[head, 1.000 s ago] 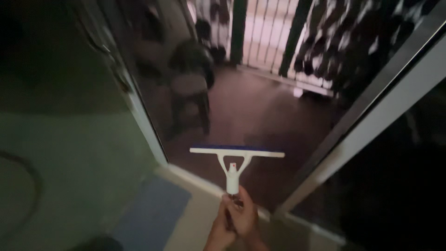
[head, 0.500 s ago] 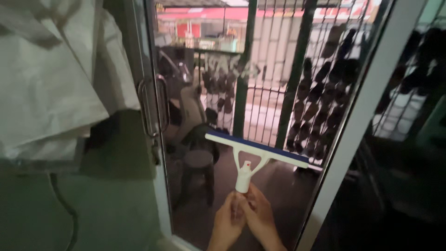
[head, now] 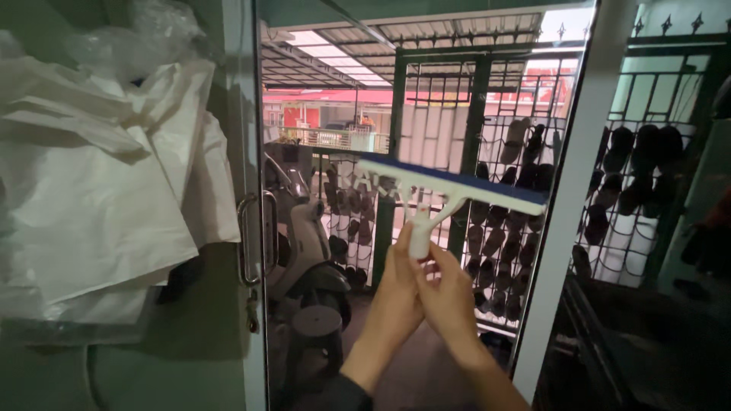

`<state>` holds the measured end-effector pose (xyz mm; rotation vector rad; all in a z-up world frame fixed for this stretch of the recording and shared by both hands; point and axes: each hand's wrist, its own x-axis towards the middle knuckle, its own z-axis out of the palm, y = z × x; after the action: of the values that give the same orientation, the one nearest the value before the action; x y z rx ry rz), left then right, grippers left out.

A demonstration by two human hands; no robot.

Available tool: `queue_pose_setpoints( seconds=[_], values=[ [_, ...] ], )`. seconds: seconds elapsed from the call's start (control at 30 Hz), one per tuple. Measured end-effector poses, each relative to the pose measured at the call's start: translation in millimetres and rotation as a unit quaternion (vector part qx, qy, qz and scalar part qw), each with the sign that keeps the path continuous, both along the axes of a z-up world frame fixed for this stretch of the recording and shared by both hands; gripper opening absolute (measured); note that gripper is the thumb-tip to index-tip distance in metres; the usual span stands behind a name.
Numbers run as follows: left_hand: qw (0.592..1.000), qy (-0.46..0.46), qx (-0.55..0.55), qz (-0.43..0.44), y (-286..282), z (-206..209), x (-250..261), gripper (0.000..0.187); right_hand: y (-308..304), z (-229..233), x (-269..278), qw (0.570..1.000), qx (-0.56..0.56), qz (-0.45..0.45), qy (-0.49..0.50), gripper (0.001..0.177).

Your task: The person uses a squeegee to clean a glass door, repeatedly wiping the surface in vertical and horizontal strokes. The person moves around the door to reach different sections and continues the cleaning process throughout the clip.

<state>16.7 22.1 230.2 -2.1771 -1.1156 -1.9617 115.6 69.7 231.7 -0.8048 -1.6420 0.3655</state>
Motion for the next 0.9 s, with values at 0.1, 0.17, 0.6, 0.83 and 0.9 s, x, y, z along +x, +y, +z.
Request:
queue_pose_setpoints(
  seconds=[0.1, 0.17, 0.6, 0.83, 0.9],
  values=[
    [1.000, 0.016, 0.018, 0.014, -7, 25, 3, 0.084, -3, 23, 6, 1.000, 0.009, 0.000, 0.011, 0.043],
    [0.996, 0.051, 0.053, 0.049, -13, 34, 4, 0.089, -6, 29, 10, 0.998, 0.052, 0.031, 0.014, 0.045],
    [0.995, 0.041, 0.001, 0.092, -17, 52, -30, 0.083, 2, 26, -18, 0.986, 0.001, 0.163, 0.025, 0.053],
    [0.994, 0.054, 0.042, 0.085, 17, 78, -39, 0.074, 42, 45, -23, 0.985, 0.069, 0.153, 0.043, 0.051],
    [0.999, 0.025, 0.019, 0.036, 33, 86, -35, 0.070, 59, 60, -20, 0.975, 0.095, 0.188, 0.068, 0.054]
  ],
)
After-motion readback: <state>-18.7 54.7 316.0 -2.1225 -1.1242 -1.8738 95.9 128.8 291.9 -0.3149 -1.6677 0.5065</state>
